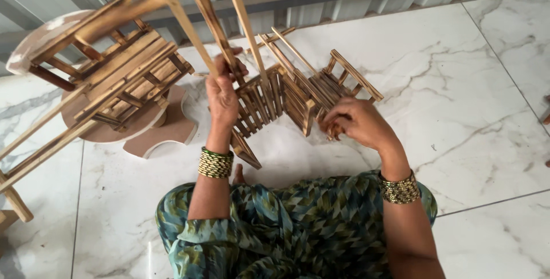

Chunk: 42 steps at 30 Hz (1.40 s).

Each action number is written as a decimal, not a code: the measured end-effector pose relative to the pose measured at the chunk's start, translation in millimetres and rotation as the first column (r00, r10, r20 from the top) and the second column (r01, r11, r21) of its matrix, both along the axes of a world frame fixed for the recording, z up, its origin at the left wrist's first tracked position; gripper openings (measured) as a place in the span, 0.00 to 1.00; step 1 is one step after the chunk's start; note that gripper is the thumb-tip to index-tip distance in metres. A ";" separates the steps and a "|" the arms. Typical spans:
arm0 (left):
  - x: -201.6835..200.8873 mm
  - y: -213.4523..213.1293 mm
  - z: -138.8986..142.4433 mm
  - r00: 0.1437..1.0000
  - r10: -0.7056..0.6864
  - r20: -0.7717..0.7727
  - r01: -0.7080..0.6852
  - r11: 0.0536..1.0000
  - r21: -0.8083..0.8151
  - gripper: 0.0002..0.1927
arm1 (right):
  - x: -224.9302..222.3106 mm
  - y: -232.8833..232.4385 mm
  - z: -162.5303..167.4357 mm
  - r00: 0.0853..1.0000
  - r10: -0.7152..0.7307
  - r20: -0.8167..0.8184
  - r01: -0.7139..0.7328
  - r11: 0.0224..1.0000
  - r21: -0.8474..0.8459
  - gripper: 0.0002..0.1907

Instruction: The person sits on the floor holding a small wooden model structure in their lap, wipes and rubs its sticks and frame with an orange cloth, and fits and presses wooden sticks and slats into the frame, turning the model over to work on different sides.

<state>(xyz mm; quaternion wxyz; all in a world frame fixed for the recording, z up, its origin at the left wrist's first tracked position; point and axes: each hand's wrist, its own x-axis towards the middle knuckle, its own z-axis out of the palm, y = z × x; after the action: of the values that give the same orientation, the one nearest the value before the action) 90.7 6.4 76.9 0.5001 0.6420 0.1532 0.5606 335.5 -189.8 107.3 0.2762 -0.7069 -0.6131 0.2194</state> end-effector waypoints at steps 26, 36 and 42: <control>7.1 -22.1 9.4 0.952 -0.306 0.013 0.306 0.946 -0.104 0.54 | -28.5 37.8 8.5 0.980 0.163 -0.111 -0.122 0.943 0.310 0.13; -1.3 -14.6 16.6 0.963 -0.267 0.024 0.268 0.961 -0.062 0.51 | -2.2 61.3 -77.2 0.772 0.281 -0.570 0.073 0.852 0.519 0.12; 2.8 -7.6 12.4 0.975 -0.221 0.036 0.223 0.972 -0.075 0.50 | -5.1 49.7 -124.5 0.777 -0.067 -0.627 0.223 0.959 0.174 0.08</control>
<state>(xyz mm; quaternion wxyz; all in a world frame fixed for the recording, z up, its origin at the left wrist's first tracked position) 93.5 -1.2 89.3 0.5866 0.6273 0.0953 0.5033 330.3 -140.2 -17.2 0.5593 -0.6039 -0.4548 0.3400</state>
